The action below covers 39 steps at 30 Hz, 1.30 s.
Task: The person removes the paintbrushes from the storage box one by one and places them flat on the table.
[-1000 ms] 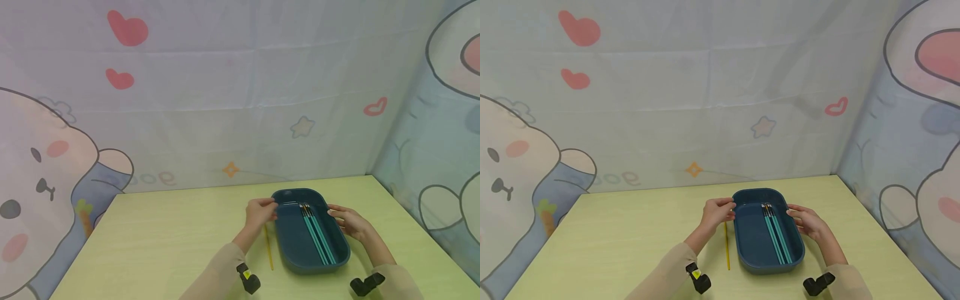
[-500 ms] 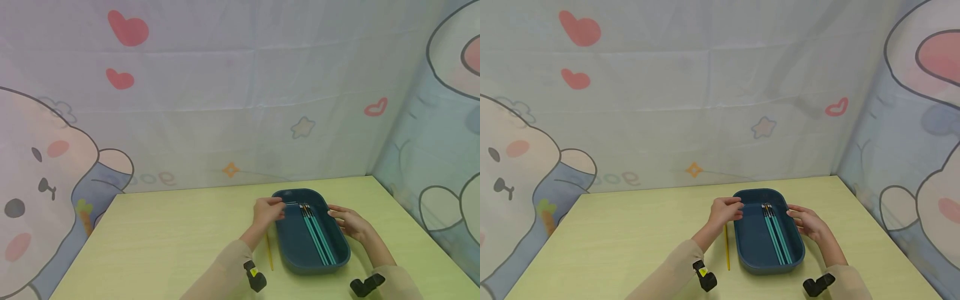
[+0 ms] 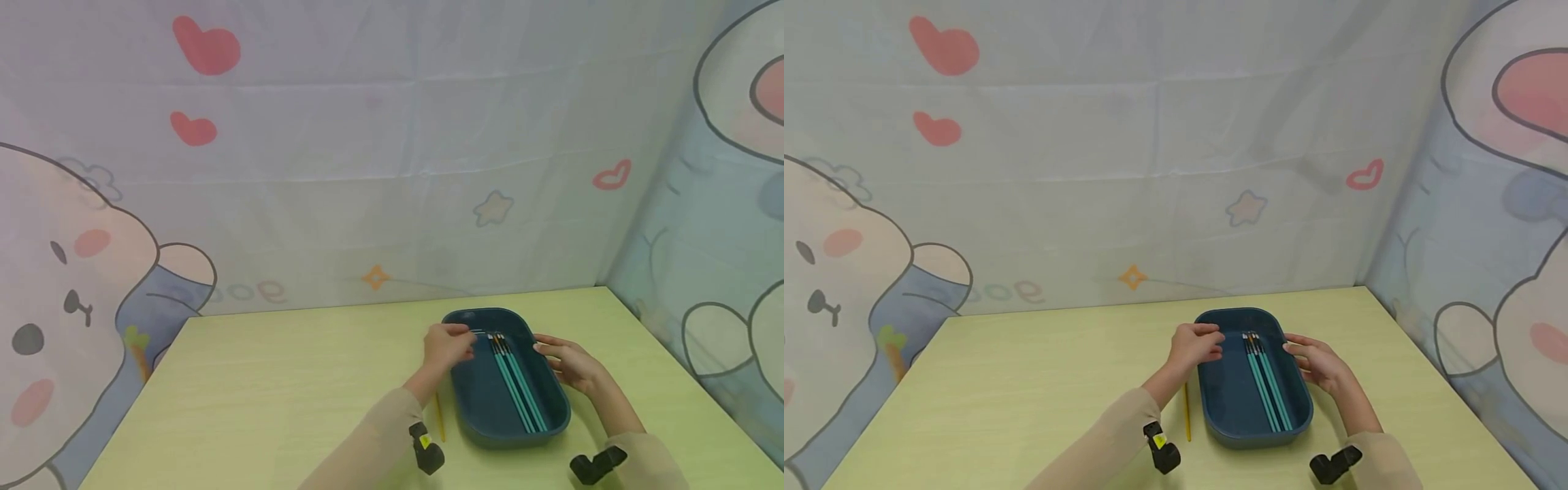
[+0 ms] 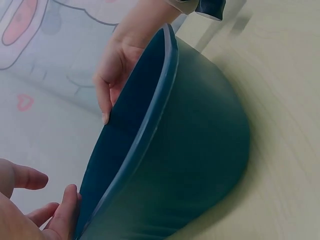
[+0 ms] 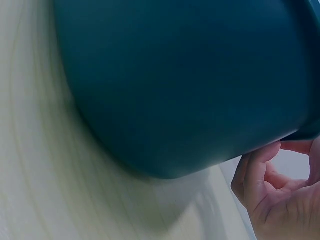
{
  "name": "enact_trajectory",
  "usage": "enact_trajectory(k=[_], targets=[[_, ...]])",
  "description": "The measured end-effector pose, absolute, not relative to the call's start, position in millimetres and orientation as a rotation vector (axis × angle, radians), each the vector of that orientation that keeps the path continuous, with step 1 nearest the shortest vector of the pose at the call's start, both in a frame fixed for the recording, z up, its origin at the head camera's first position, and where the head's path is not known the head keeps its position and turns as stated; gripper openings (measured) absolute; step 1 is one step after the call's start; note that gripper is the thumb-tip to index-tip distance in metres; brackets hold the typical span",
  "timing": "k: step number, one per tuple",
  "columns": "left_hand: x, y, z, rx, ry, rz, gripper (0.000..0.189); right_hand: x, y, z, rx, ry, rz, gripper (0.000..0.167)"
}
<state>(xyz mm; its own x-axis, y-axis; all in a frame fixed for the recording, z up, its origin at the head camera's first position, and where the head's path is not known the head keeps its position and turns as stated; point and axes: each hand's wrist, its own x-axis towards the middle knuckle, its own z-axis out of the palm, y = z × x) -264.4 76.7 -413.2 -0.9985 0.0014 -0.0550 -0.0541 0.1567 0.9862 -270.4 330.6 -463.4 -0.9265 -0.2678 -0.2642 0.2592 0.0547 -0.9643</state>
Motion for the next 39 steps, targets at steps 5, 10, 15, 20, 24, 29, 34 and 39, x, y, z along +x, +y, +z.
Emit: enact_trajectory(k=[5, 10, 15, 20, 24, 29, 34, 39], targets=[[-267.3, 82.6, -417.2, -0.074, 2.394, 1.985, 0.027, -269.7, 331.8, -463.4, -0.022, 1.958, -1.938, 0.072], [-268.7, 89.3, -418.5, -0.036, 2.377, 1.978, 0.030, -268.0, 326.5, -459.6, 0.064, 2.006, -1.918, 0.071], [-269.5, 96.7, -420.6, -0.015, 2.364, 1.976, 0.029, -268.9, 325.2, -459.8, 0.085, 2.028, -1.899, 0.067], [-270.4, 103.8, -423.9, -0.036, 2.351, 1.950, 0.029, -269.7, 325.4, -459.8, 0.079, 2.028, -1.892, 0.068], [-270.3, 107.9, -426.6, -0.074, 2.362, 1.912, 0.027, -268.3, 324.0, -457.8, 0.070, 2.033, -1.887, 0.070], [-270.3, 114.5, -430.0, -0.107, 2.385, 1.901, 0.023, -267.8, 323.9, -457.9, 0.066, 2.039, -1.880, 0.070], [-270.3, 121.5, -433.4, -0.135, 2.414, 1.887, 0.023, -267.8, 324.3, -457.9, 0.076, 2.035, -1.884, 0.069], [-270.7, 126.1, -437.5, -0.151, 2.421, 1.870, 0.029, -267.6, 323.8, -458.0, 0.082, 2.026, -1.898, 0.069]])
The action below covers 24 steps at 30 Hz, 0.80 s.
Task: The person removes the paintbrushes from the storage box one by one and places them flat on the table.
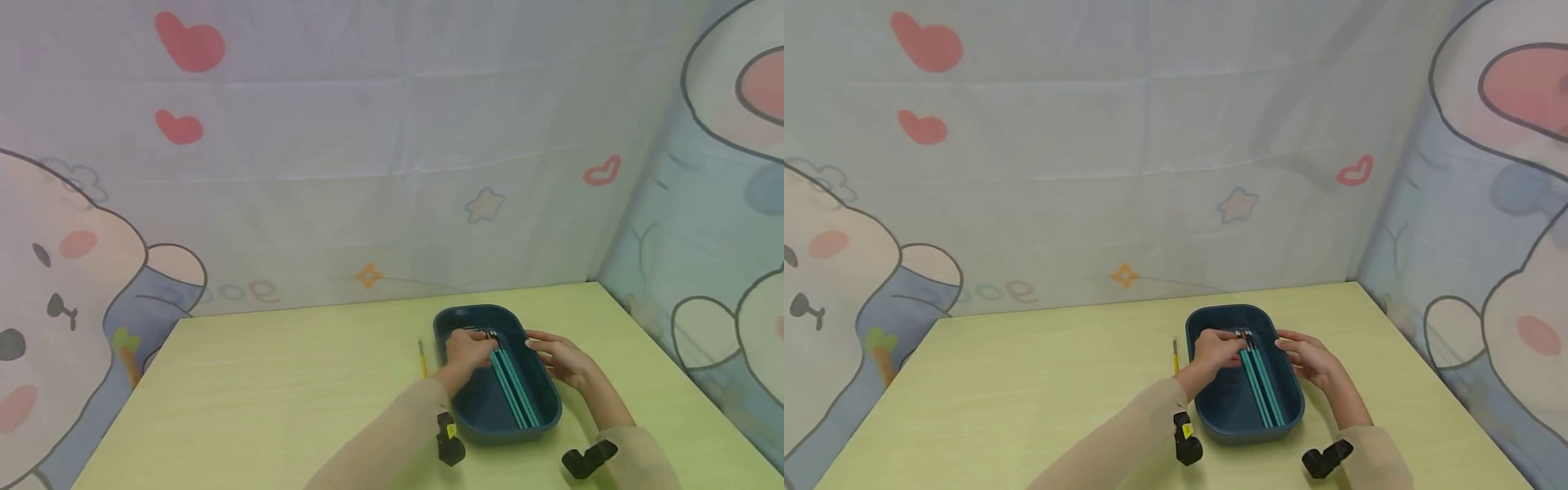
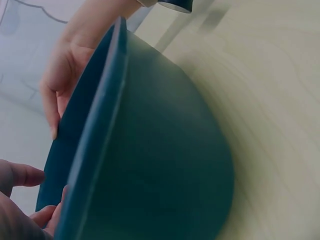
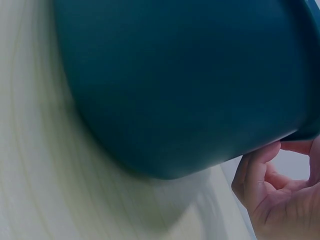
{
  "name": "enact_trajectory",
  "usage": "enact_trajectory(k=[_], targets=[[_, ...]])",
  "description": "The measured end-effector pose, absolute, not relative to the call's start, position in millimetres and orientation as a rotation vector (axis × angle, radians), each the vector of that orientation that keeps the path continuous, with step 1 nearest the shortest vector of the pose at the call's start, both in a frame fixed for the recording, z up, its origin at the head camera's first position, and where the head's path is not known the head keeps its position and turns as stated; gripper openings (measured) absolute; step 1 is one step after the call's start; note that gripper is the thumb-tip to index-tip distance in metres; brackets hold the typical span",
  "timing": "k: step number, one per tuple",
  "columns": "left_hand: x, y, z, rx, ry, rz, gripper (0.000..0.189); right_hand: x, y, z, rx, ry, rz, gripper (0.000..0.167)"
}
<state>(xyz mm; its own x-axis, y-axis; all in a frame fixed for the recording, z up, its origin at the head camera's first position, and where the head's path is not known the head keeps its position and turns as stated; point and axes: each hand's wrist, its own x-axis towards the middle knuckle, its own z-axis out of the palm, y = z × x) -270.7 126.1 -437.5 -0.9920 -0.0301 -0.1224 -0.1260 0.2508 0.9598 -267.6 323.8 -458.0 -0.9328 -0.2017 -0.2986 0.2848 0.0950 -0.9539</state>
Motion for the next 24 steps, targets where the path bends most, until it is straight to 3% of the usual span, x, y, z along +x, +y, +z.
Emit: enact_trajectory(k=[24], targets=[[-269.9, 134.1, -454.3, -0.150, 2.492, 1.740, 0.033, -268.4, 325.4, -460.7, 0.082, 2.011, -1.934, 0.069]])
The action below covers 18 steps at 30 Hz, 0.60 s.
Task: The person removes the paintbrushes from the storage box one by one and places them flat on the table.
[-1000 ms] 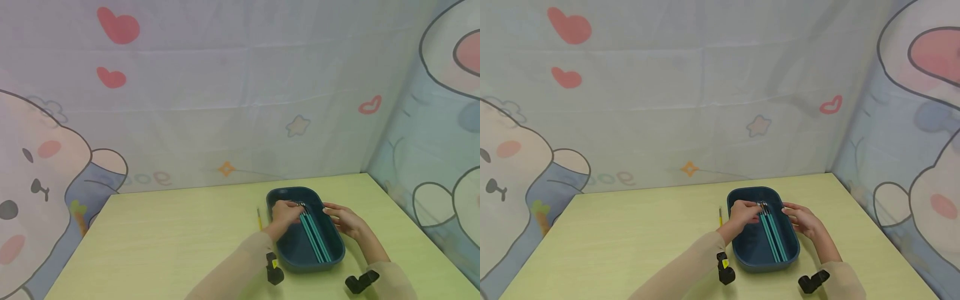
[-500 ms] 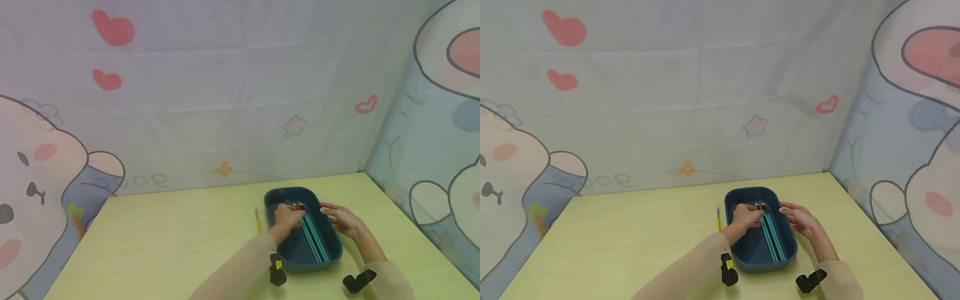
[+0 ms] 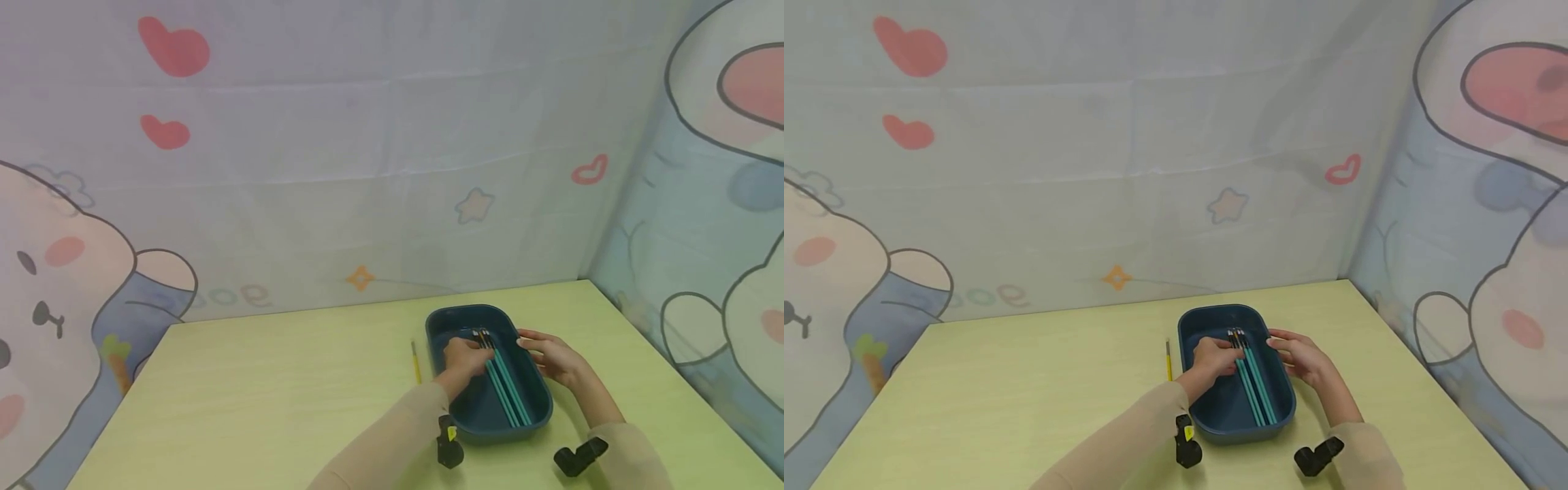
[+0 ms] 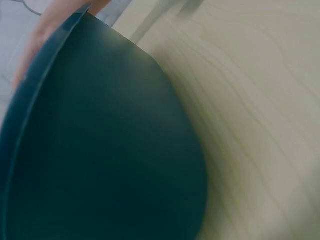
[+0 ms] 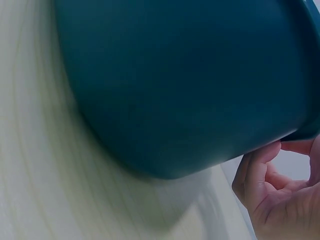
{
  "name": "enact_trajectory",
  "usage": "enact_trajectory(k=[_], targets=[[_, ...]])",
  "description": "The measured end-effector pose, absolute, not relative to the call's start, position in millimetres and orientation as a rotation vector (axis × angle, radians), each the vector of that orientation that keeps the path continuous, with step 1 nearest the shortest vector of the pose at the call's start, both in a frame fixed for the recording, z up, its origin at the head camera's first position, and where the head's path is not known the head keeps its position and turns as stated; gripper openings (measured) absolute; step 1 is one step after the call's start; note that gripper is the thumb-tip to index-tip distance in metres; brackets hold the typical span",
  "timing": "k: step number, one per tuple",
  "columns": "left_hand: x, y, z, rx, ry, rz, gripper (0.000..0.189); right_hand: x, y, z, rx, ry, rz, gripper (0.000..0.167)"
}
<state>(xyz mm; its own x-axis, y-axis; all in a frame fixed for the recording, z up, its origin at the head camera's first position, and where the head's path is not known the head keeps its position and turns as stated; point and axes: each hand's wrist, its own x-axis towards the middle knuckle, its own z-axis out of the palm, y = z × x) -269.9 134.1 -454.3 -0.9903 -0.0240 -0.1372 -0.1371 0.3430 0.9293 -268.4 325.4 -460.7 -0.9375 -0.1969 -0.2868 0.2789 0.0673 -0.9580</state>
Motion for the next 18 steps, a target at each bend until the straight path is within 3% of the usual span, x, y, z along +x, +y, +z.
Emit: enact_trajectory(k=[7, 18], targets=[[-273.4, 135.6, -459.4, -0.172, 2.493, 1.729, 0.034, -268.4, 324.2, -458.3, 0.090, 1.999, -1.938, 0.069], [-282.2, 139.1, -466.6, -0.187, 2.563, 1.683, 0.027, -271.0, 333.9, -465.5, -0.038, 1.923, -1.980, 0.083]])
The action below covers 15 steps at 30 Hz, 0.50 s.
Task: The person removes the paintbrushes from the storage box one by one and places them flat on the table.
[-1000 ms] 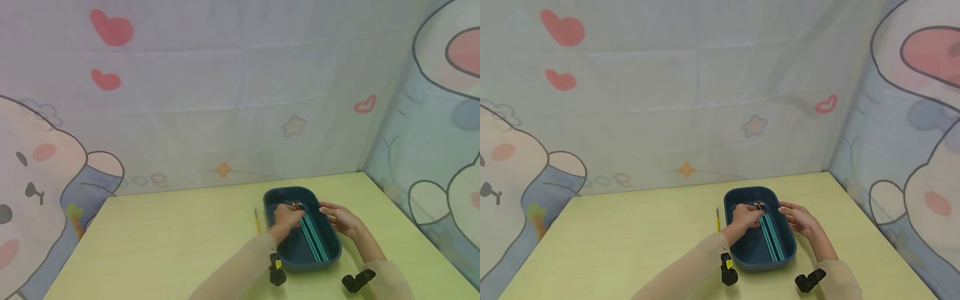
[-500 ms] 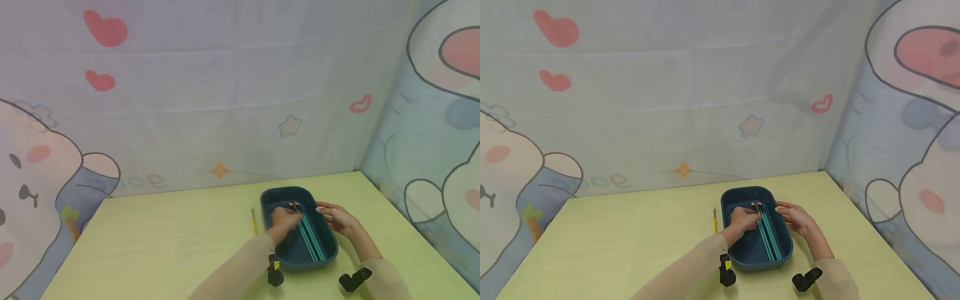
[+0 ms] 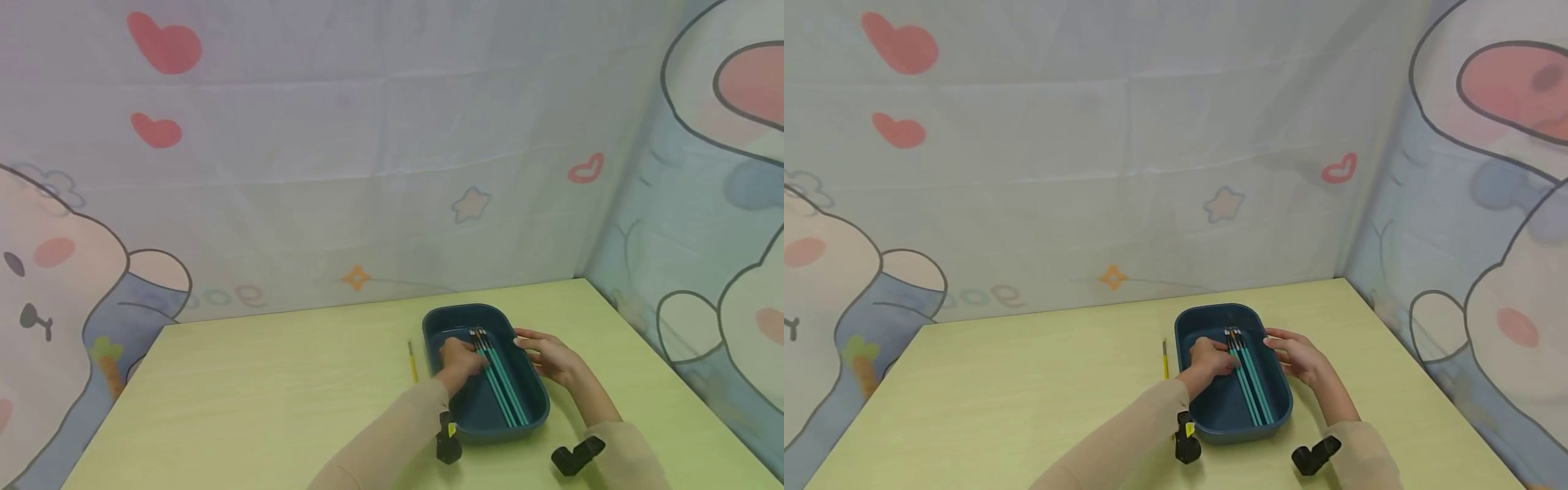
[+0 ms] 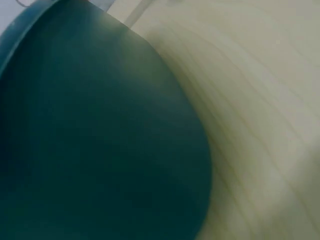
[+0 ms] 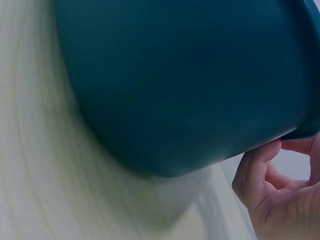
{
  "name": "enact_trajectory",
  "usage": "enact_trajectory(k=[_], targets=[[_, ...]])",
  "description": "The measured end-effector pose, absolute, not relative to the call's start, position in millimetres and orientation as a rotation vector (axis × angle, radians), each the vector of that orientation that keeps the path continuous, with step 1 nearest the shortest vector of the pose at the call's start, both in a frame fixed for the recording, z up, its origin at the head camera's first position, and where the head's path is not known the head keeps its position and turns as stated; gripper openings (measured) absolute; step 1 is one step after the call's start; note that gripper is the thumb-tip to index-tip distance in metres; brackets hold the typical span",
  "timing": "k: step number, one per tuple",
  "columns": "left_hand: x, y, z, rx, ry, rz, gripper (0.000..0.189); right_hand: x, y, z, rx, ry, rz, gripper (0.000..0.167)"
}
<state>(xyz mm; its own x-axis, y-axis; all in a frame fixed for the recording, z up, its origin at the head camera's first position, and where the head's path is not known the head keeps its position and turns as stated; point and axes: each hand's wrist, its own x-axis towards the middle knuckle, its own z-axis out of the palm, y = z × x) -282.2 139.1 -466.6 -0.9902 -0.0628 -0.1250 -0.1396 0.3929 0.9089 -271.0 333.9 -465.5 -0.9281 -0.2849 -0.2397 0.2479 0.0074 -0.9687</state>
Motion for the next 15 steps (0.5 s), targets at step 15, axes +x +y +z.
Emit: enact_trajectory(k=[15], targets=[[-284.8, 137.1, -471.0, -0.116, 2.596, 1.684, 0.032, -269.6, 325.7, -459.9, 0.078, 1.992, -1.939, 0.070]])
